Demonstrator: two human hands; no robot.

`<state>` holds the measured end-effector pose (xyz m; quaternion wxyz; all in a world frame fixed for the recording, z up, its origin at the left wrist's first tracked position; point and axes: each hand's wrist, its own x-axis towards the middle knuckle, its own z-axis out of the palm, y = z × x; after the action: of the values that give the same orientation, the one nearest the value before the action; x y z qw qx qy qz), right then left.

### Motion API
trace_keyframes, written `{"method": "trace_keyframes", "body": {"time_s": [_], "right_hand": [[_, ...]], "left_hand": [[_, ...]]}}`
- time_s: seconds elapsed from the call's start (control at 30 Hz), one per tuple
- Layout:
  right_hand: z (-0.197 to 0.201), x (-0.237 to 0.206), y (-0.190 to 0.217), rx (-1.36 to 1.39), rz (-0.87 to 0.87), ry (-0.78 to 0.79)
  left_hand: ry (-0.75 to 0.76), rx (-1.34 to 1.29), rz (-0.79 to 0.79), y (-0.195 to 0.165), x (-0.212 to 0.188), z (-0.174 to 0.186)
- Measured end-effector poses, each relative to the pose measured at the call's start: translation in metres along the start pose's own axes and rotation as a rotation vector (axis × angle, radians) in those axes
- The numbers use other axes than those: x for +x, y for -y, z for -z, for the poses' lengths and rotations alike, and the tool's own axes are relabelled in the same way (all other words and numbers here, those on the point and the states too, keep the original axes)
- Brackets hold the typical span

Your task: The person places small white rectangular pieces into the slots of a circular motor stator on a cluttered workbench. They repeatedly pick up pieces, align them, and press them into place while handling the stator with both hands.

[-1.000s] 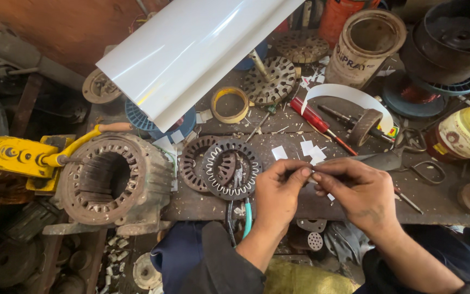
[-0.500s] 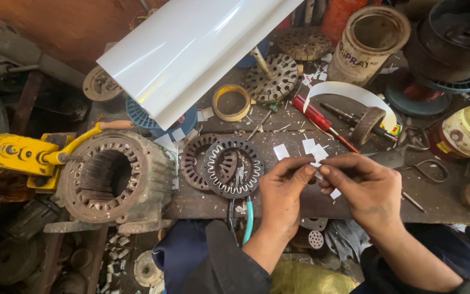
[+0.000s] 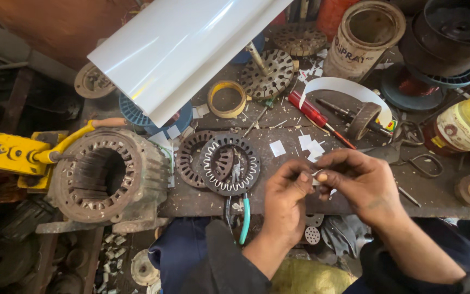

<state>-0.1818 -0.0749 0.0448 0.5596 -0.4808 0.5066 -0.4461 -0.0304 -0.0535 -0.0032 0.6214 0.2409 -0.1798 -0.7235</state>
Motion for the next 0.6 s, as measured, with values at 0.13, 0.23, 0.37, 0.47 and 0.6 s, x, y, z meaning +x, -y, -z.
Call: {"method": "trace_keyframes", "body": {"time_s": [0.13,0.23,0.37,0.47,0.6], "right_hand": [[0.008,0.001,-0.001,-0.032,0.060,0.104],[0.012,0.001,-0.002,-0.057,0.051,0.148],[0.019,0.001,-0.004,-0.068,0.122,0.247],[0.024,0.003,-0.003,-0.071,0.158,0.311],[0.022,0.005,-0.006,0.092,-0.091,0.058]], "left_hand": [[0.123,-0.105,0.082,-0.001,-0.003,0.002],[0.194,-0.089,0.073,-0.003,-0.001,0.004],[0.219,0.126,0.001,-0.009,0.002,0.006],[0.209,0.244,-0.031,-0.011,0.001,0.005],[0.180,0.240,-0.011,-0.010,0.001,0.003]]}}
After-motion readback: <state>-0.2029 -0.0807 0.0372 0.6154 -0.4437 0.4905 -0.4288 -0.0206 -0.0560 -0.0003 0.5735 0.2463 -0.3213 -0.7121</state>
